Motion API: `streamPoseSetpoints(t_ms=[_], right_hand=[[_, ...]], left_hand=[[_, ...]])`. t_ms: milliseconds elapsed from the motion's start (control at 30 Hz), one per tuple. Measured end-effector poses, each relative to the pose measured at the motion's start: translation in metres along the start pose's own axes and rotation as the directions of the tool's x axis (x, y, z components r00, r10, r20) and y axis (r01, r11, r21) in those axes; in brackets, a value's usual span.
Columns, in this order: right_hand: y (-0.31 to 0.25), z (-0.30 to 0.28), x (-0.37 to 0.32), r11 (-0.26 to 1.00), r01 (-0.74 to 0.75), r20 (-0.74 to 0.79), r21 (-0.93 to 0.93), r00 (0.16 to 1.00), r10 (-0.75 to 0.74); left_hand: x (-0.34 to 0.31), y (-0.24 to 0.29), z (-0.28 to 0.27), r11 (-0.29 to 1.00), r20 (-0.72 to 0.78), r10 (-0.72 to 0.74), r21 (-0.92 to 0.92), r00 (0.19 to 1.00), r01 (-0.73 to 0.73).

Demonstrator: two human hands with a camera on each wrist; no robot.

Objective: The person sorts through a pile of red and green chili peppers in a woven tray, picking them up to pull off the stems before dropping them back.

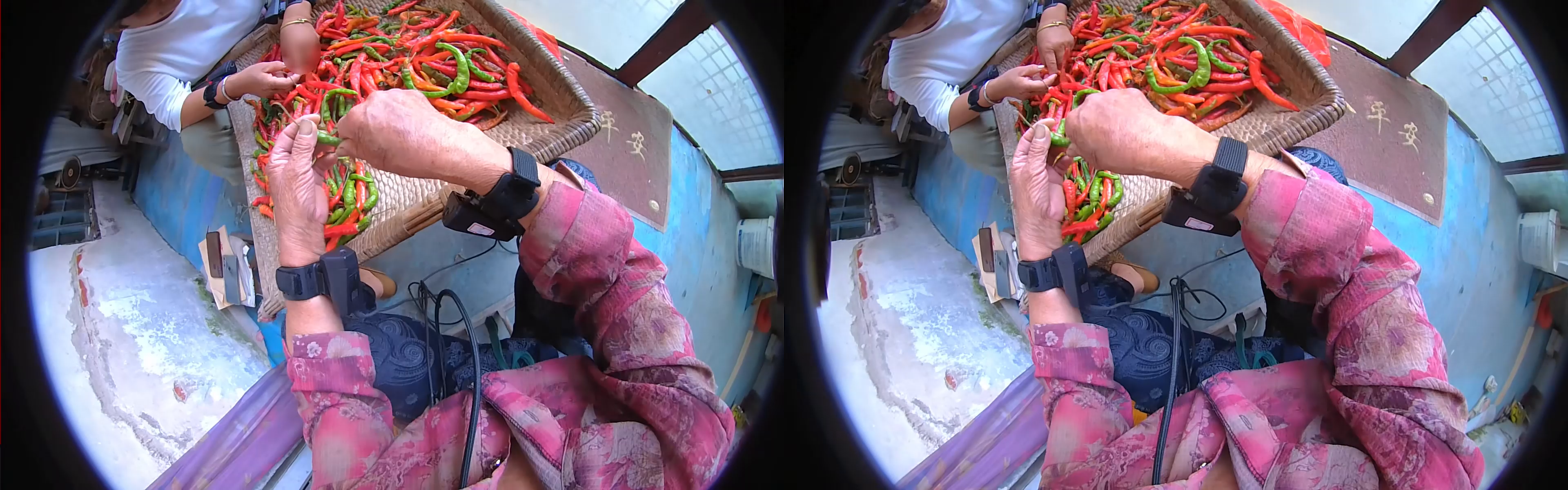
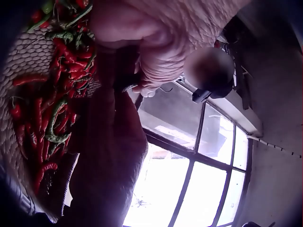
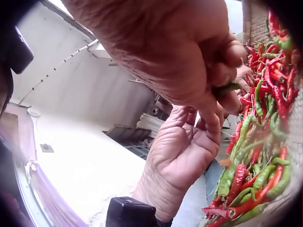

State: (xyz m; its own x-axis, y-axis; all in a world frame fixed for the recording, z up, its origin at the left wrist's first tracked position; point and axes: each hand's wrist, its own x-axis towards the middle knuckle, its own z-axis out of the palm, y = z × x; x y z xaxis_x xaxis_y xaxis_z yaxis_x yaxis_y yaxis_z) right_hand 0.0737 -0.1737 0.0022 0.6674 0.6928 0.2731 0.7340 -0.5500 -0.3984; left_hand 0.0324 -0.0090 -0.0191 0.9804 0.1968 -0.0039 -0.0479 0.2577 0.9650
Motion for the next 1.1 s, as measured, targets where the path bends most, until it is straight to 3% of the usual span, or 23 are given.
streamPoseSetpoints(t_ms=[33, 100, 167, 233, 300, 333, 367, 400, 433, 500, 567, 700, 767, 800, 933, 1100], right_hand=[[0.001, -0.003, -0.001, 1.0, -0.003, -0.001, 0.0, 1.0, 0.003], [0.004, -0.014, -0.002, 0.994, -0.106, 0.019, -0.037, 0.994, 0.107], [0.017, -0.023, 0.0, 0.968, -0.216, 0.071, -0.131, 0.971, 0.226], [0.029, -0.033, -0.004, 0.922, -0.301, -0.024, -0.244, 0.952, 0.305], [0.044, -0.04, -0.007, 0.87, -0.332, -0.076, -0.363, 0.942, 0.328], [0.051, -0.039, -0.009, 0.863, -0.372, -0.142, -0.341, 0.928, 0.344], [0.059, -0.036, -0.01, 0.863, -0.376, -0.149, -0.337, 0.927, 0.346], [0.06, -0.035, -0.011, 0.894, -0.311, -0.344, -0.323, 0.919, 0.195], [0.063, -0.035, -0.012, 0.915, -0.242, -0.525, -0.323, 0.85, 0.04], [0.063, -0.036, -0.006, 0.923, -0.302, -0.324, -0.239, 0.921, 0.218], [0.06, -0.034, -0.007, 0.951, -0.267, -0.282, -0.155, 0.935, 0.216], [0.059, -0.035, -0.007, 0.971, -0.221, -0.31, -0.097, 0.933, 0.181], [0.061, -0.036, -0.004, 0.969, -0.227, -0.351, -0.098, 0.919, 0.18], [0.06, -0.037, -0.004, 0.969, -0.231, -0.356, -0.085, 0.915, 0.187], [0.054, -0.04, -0.006, 0.965, -0.257, -0.335, -0.051, 0.915, 0.226], [0.053, -0.043, -0.008, 0.971, -0.237, -0.319, -0.035, 0.923, 0.214]], left_hand=[[0.001, 0.002, -0.002, 0.993, -0.05, 0.004, 0.12, 0.999, 0.003], [-0.001, 0.01, -0.005, 0.986, -0.032, -0.017, 0.166, 0.999, 0.022], [-0.001, 0.016, -0.008, 0.826, -0.084, 0.057, 0.563, 0.995, 0.0], [0.002, 0.003, -0.021, 0.77, -0.028, 0.114, 0.634, 0.993, -0.071], [0.005, -0.004, -0.027, 0.415, 0.207, 0.213, 0.865, 0.955, -0.281], [0.003, -0.004, -0.02, 0.309, 0.268, 0.166, 0.9, 0.949, -0.308], [0.006, -0.009, -0.019, 0.165, 0.388, 0.15, 0.897, 0.909, -0.41], [0.006, -0.013, -0.015, 0.128, 0.432, 0.126, 0.886, 0.893, -0.446], [0.006, -0.017, -0.011, 0.088, 0.475, 0.099, 0.871, 0.874, -0.483], [0.015, -0.027, -0.006, 0.004, 0.53, -0.017, 0.848, 0.848, -0.53], [0.025, -0.038, -0.007, -0.099, 0.534, -0.084, 0.836, 0.842, -0.54], [0.05, -0.042, 0.011, -0.206, 0.529, -0.145, 0.81, 0.836, -0.548], [0.058, -0.051, 0.021, -0.395, 0.515, -0.057, 0.775, 0.855, -0.493], [0.061, -0.055, 0.024, -0.45, 0.456, -0.111, 0.769, 0.883, -0.454], [0.078, -0.056, 0.011, -0.487, 0.372, -0.183, 0.77, 0.91, -0.413], [0.082, -0.038, -0.009, -0.497, 0.306, -0.16, 0.796, 0.938, -0.345]])
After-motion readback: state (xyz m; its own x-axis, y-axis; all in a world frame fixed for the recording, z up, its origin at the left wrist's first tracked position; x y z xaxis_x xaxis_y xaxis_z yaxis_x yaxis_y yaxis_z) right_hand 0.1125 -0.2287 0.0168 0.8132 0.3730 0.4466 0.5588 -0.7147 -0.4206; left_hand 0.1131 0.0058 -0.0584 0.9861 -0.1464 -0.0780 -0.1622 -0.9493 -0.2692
